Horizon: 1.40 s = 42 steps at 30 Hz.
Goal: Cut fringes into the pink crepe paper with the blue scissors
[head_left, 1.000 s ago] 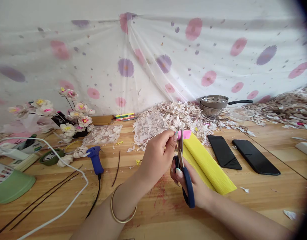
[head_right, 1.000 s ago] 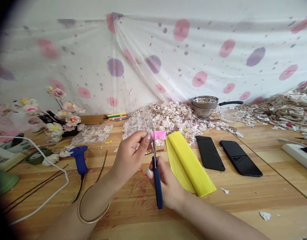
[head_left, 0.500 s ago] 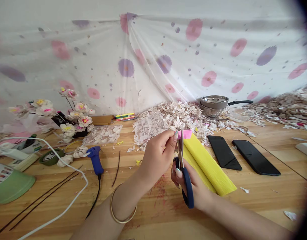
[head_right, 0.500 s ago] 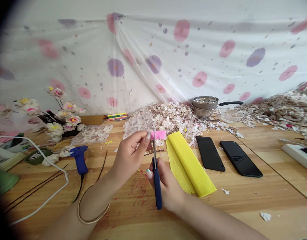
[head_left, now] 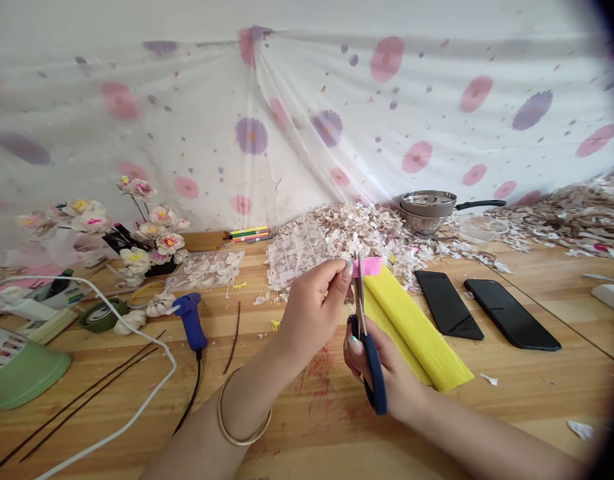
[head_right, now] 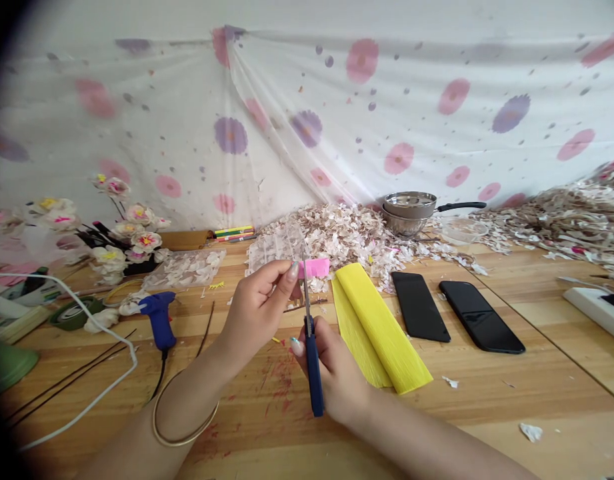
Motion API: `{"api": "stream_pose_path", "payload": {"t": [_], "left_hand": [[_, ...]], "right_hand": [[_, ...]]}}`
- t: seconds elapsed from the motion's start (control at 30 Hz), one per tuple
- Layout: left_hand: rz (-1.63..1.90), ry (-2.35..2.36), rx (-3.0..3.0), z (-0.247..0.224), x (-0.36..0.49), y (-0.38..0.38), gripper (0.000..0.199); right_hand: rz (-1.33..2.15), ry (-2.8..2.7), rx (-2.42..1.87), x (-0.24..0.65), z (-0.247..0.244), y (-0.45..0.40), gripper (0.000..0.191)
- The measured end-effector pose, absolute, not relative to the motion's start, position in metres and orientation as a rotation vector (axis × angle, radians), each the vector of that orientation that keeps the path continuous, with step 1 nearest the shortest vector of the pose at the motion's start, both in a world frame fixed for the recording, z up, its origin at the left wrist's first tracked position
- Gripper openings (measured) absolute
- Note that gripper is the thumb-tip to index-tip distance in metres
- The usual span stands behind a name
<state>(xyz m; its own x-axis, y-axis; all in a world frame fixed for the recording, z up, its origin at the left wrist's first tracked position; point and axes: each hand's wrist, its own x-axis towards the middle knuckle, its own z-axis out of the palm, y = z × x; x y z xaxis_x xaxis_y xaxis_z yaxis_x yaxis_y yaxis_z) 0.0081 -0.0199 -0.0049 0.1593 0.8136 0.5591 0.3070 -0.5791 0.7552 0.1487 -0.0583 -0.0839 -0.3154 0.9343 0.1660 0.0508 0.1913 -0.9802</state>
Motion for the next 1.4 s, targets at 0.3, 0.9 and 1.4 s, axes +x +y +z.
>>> {"api": "stream_pose_path", "payload": {"t": [0.3, 0.9, 1.4], "left_hand": [[1.403, 1.072, 1.953, -0.006, 0.007, -0.02, 0.033], [1.387, 1.095, 1.944, -0.002, 0.005, -0.021, 0.033], [1.438, 1.111, 2.161, 0.008, -0.004, -0.019, 0.033]], "right_hand": [[1.318, -1.521, -0.959, 0.149, -0.085, -0.058, 0.049], [1.376, -1.503, -0.933, 0.149, -0.083, -0.055, 0.05], [1.408, -1.489, -0.889, 0.148, -0.081, -0.054, 0.05]]}}
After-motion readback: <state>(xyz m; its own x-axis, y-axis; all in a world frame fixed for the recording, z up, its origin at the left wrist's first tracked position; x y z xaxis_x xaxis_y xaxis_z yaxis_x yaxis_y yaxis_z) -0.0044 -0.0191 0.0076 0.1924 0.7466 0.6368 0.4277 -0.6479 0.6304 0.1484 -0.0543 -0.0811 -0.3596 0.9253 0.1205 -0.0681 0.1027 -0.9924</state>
